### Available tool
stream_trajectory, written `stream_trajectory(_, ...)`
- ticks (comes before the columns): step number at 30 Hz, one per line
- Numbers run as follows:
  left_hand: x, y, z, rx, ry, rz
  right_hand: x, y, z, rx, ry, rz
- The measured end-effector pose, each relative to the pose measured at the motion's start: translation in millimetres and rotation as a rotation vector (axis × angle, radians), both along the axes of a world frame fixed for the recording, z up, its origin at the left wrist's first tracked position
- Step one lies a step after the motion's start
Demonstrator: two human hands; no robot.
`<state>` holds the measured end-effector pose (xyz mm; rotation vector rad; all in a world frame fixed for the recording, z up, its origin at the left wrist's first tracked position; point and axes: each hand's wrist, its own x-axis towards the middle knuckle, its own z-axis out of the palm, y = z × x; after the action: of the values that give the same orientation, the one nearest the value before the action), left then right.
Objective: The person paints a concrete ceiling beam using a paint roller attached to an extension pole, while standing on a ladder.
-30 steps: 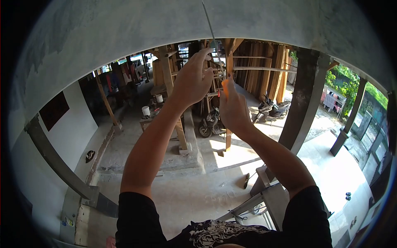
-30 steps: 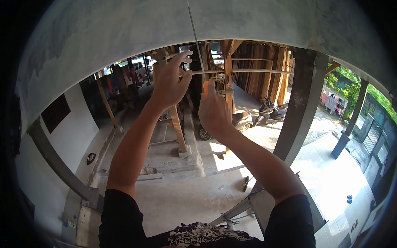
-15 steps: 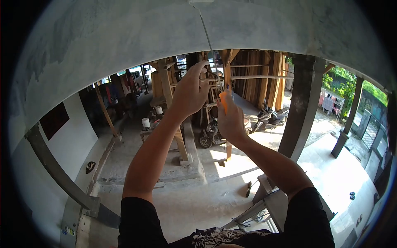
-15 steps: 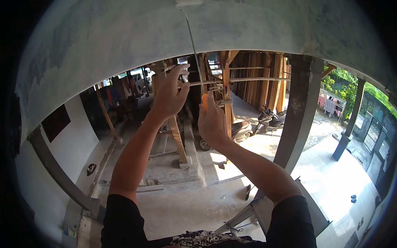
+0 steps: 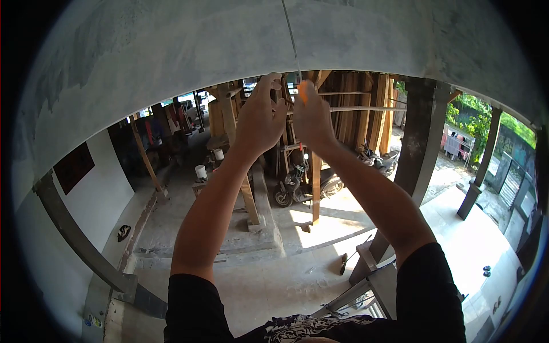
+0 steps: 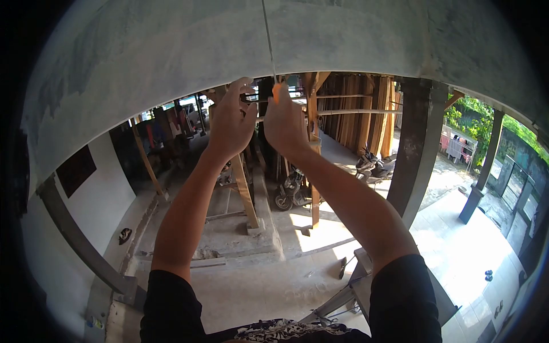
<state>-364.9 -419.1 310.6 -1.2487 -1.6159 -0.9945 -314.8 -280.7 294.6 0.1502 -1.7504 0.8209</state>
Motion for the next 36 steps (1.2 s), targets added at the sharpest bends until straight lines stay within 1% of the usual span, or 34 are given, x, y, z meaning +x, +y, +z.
stream_trajectory(2,-4,-6,-5,-0.012,0.007,0.008,-3,-4,-64,-0.027,-0.042,-0.015)
stream_trajectory(3,-6,-8,-8,-0.020,0.004,0.020,-1,-7,-88,-0.034,0.040,-0.006)
stream_trajectory(5,-10,-11,-7,-0.023,0.004,0.033,2,-7,-96,-0.037,0.116,-0.008)
stream_trajectory(6,-12,-12,-6,-0.038,-0.042,0.043,-1,-1,-90,-0.037,0.116,-0.006)
stream_trajectory(8,-15,-11,-6,-0.057,-0.093,0.055,11,1,-33,-0.129,-0.078,0.056)
stream_trajectory(10,-18,-7,-2,-0.062,-0.060,0.041,-5,19,24,0.004,0.080,-0.029)
stream_trajectory(12,-16,-2,1,-0.070,-0.047,0.040,-15,41,85,0.013,0.048,-0.066)
stream_trajectory(13,-15,2,1,-0.073,-0.032,0.039,-4,40,98,0.009,0.045,-0.068)
stream_trajectory(15,-13,10,-2,-0.065,-0.028,0.010,20,37,119,-0.112,-0.058,-0.036)
stream_trajectory(16,-12,13,-4,-0.050,-0.026,-0.015,16,42,111,-0.114,-0.061,-0.040)
stream_trajectory(18,-11,18,-5,-0.076,-0.033,-0.038,5,56,75,0.081,0.094,-0.137)
stream_trajectory(20,-9,24,-6,-0.097,-0.039,-0.067,21,49,24,0.040,-0.061,-0.126)
stream_trajectory(21,-8,25,-5,-0.107,-0.040,-0.060,28,44,-7,0.031,-0.013,-0.046)
stream_trajectory(22,-7,27,-4,-0.116,-0.041,-0.053,26,46,-38,0.054,0.019,-0.063)
stream_trajectory(23,-9,28,-4,-0.119,-0.042,-0.055,30,44,-56,0.031,0.002,-0.023)
stream_trajectory(25,-13,32,-1,-0.100,-0.004,-0.057,32,48,-61,0.003,-0.016,0.018)
stream_trajectory(26,-13,35,2,-0.098,-0.002,-0.060,32,47,-49,0.005,-0.014,0.015)
stream_trajectory(28,-11,39,10,-0.058,0.073,-0.015,25,50,3,0.088,0.039,-0.106)
stream_trajectory(30,-6,42,18,-0.051,0.082,-0.043,15,56,60,0.044,0.046,-0.107)
stream_trajectory(32,1,44,19,-0.046,0.092,-0.071,26,50,97,-0.043,-0.085,-0.006)
stream_trajectory(33,3,45,19,-0.044,0.101,-0.071,24,47,95,-0.046,-0.086,-0.005)
stream_trajectory(35,8,42,16,-0.046,0.105,-0.070,16,41,83,0.035,-0.023,-0.082)
stream_trajectory(36,12,38,13,-0.054,0.098,-0.079,15,38,64,0.013,-0.011,-0.073)
